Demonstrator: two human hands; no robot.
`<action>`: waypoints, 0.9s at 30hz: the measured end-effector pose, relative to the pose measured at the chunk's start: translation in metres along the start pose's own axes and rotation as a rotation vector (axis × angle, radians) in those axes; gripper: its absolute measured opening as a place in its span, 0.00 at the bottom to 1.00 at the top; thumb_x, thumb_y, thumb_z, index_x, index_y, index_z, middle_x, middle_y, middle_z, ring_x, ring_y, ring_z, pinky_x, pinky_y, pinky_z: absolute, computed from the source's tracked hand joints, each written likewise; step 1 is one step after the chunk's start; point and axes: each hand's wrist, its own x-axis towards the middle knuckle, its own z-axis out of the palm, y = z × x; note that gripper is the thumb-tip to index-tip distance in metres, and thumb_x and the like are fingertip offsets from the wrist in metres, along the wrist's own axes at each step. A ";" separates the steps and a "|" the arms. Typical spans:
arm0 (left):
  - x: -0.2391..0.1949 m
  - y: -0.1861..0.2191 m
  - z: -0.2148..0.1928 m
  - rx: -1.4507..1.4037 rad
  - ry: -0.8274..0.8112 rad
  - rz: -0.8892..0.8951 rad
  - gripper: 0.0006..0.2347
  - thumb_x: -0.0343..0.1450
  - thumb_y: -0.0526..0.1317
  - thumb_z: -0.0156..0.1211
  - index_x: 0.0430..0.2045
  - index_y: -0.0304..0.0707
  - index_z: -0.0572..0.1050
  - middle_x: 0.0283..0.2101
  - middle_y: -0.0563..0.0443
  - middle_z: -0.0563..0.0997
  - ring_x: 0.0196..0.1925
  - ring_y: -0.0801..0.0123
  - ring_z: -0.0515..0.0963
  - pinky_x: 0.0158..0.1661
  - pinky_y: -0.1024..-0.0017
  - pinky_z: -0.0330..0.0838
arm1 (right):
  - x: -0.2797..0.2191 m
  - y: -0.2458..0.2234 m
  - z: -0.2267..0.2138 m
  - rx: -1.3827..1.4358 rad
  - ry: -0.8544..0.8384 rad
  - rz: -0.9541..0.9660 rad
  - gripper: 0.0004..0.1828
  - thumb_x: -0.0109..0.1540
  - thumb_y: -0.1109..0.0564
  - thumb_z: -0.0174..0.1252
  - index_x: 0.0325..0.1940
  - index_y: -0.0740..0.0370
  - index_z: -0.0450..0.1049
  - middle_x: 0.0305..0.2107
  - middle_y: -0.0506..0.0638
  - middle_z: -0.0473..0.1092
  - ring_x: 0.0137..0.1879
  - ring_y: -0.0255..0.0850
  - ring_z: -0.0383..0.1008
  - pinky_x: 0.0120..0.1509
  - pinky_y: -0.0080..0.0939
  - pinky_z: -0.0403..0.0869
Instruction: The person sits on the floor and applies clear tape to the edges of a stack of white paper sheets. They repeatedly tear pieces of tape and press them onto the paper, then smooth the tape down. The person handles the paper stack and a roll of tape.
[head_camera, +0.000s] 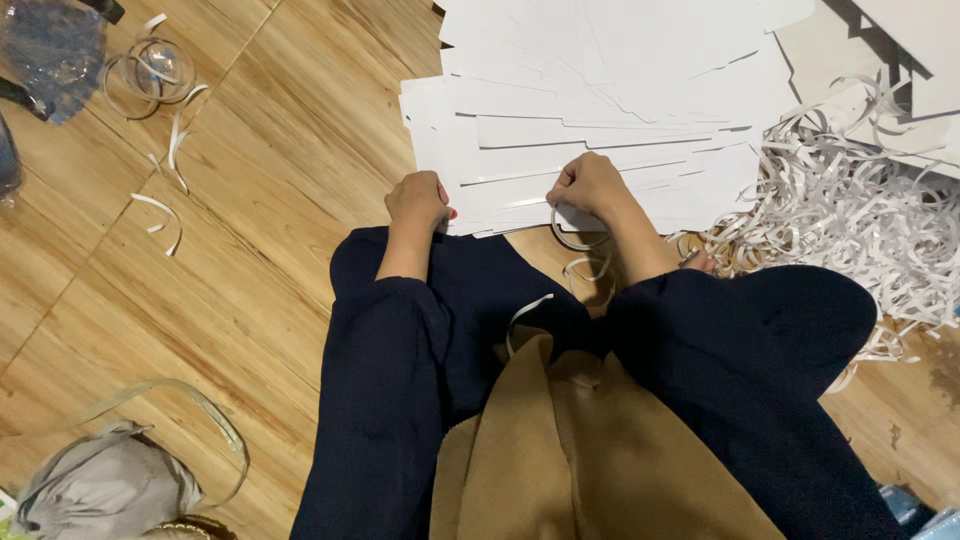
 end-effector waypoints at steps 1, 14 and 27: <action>0.002 0.000 0.001 0.000 -0.001 -0.001 0.07 0.52 0.38 0.70 0.14 0.49 0.75 0.27 0.47 0.77 0.42 0.50 0.76 0.41 0.60 0.67 | 0.003 0.000 0.001 0.000 -0.001 0.000 0.05 0.43 0.55 0.61 0.20 0.57 0.76 0.15 0.53 0.70 0.29 0.52 0.73 0.35 0.44 0.68; -0.030 0.029 0.016 0.251 0.327 -0.055 0.07 0.59 0.36 0.60 0.28 0.42 0.72 0.34 0.46 0.73 0.40 0.54 0.70 0.40 0.59 0.58 | -0.004 -0.023 0.006 -0.287 0.098 0.027 0.02 0.46 0.59 0.57 0.18 0.58 0.74 0.11 0.53 0.68 0.24 0.51 0.73 0.30 0.44 0.70; -0.091 0.106 0.064 0.543 0.021 0.321 0.42 0.60 0.59 0.54 0.62 0.44 0.37 0.66 0.50 0.25 0.65 0.43 0.22 0.56 0.32 0.27 | -0.021 -0.028 0.043 -1.016 0.599 -0.515 0.08 0.50 0.65 0.49 0.17 0.57 0.69 0.10 0.47 0.61 0.20 0.42 0.65 0.30 0.42 0.63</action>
